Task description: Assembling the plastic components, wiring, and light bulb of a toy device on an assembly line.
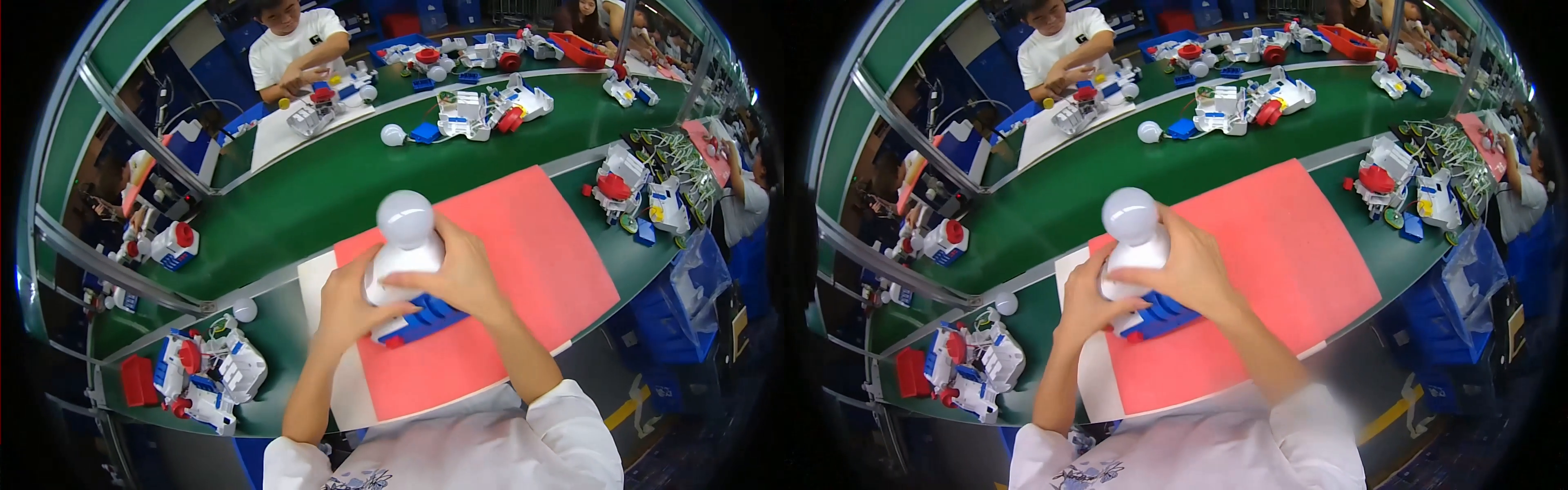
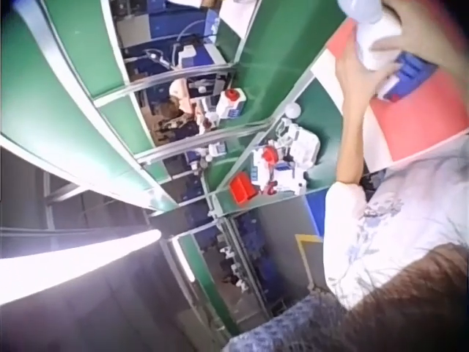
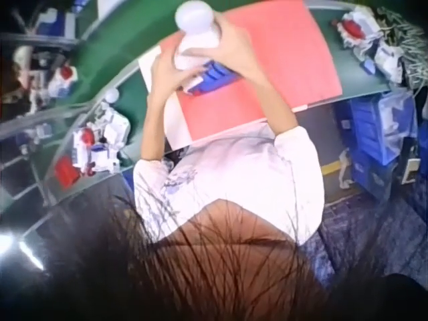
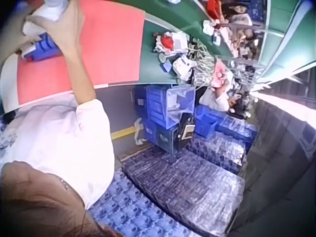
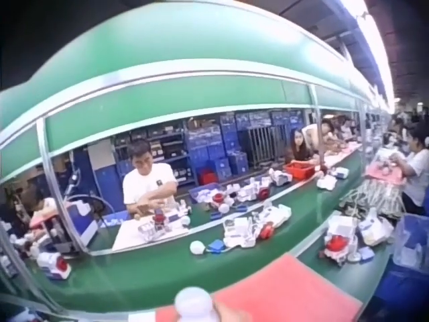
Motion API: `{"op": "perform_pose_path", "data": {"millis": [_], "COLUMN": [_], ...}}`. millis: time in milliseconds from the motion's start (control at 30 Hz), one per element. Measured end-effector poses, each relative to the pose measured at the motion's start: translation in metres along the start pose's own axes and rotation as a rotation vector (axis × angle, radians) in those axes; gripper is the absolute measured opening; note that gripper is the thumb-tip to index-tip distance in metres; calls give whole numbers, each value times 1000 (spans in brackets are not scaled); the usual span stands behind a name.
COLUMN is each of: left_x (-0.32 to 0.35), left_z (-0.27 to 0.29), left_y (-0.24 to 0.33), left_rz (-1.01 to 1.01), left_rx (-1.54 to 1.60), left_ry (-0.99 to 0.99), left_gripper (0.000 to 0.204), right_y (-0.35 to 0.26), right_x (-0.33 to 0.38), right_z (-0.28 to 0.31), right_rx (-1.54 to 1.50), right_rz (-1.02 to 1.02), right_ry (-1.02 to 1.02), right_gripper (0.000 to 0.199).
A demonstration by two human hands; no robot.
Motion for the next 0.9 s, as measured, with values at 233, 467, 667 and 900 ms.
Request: {"op": "perform_pose_path", "data": {"millis": [233,467,667,900], "left_x": [61,75,45,-140], "left_z": [-25,-39,-38,74], "left_y": [-85,-95,-138,-172], "left_rz": [462,493,319,5], "left_rx": [798,1193,1347,-534], "left_ry": [396,195,433,260], "left_gripper": [98,128,100,79], "right_y": [24,-10,13,132], "right_x": [68,64,49,-45], "right_z": [-25,-28,-23,69], "right_rx": [-615,-110,-106,181], "right_rz": [-72,242,128,29], "right_ry": [59,218,19,115], "right_gripper": [143,109,117,94]}}
Point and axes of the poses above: each hand's wrist, its own x-axis away from the middle knuckle, its own z-axis out of the back of the hand, y = z × x, the point moved 4 cm from there along -x, towards the middle knuckle, and after that the axes turned 14 degrees about y, right-handed, at the moved point
